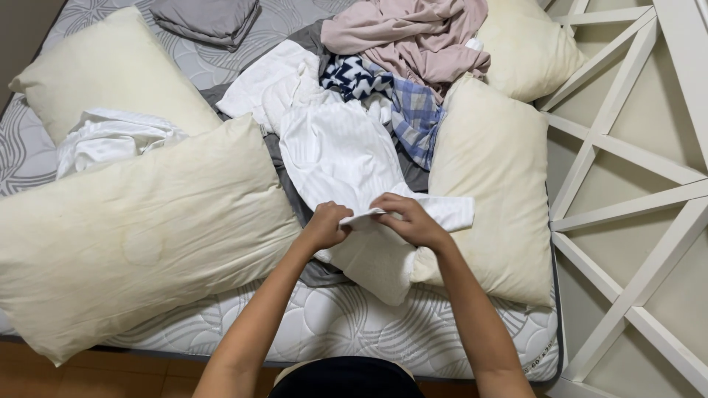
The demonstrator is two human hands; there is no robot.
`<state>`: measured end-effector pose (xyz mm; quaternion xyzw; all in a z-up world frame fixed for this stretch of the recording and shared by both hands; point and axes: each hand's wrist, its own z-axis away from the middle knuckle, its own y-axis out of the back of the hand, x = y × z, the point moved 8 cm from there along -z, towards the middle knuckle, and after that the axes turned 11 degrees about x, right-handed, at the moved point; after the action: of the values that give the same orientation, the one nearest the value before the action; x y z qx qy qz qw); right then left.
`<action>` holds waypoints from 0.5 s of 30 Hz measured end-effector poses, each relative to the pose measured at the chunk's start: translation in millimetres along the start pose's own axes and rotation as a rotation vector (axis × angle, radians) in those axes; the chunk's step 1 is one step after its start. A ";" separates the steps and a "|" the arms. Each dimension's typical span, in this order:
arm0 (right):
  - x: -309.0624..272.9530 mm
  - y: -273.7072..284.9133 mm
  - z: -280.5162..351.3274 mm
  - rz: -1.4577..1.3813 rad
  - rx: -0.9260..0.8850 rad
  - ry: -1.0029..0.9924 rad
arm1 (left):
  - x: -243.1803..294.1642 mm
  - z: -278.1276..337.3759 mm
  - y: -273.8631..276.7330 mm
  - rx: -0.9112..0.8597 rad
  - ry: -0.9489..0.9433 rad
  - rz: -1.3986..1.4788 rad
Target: The person folds a white towel on a bed, smoothing and aligning it into a compact rectangular shape. The person then folds a second white towel using the same method and places it beside the first.
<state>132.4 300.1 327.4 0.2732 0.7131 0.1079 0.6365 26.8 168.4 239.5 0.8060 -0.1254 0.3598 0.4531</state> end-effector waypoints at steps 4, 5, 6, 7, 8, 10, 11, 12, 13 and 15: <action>26.2 69.6 32.0 -0.421 0.165 -0.022 | -65.2 22.8 -15.6 0.132 0.094 -0.149; 38.0 97.8 43.8 -0.522 0.305 -0.015 | -81.6 30.2 -16.0 0.144 0.180 -0.197; 25.9 111.4 48.0 -0.521 0.307 -0.016 | -89.0 36.3 -20.2 0.142 0.179 -0.195; 15.8 135.8 54.4 -0.752 0.441 0.001 | -97.0 42.6 -22.0 0.162 0.182 -0.266; 7.9 159.0 62.2 -0.982 0.575 0.021 | -104.9 48.8 -23.7 0.183 0.184 -0.337; 1.0 189.8 66.3 -1.045 0.752 0.033 | -125.4 63.3 -32.5 0.183 0.240 -0.361; 0.5 208.7 73.2 -1.104 0.927 0.052 | -137.6 72.0 -36.0 0.184 0.299 -0.387; 17.2 217.2 74.2 -1.104 0.925 0.050 | -146.2 75.1 -33.6 0.185 0.301 -0.387; 29.6 229.4 77.4 -0.955 0.953 0.082 | -164.9 83.4 -23.8 0.290 0.466 -0.261; 46.8 242.6 79.9 -0.805 0.983 0.114 | -183.5 81.7 0.5 0.390 0.626 -0.135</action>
<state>269.0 510.0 396.0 0.2377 0.7590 -0.4651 0.3887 -65.6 78.4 85.6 0.7347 0.1434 0.5752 0.3299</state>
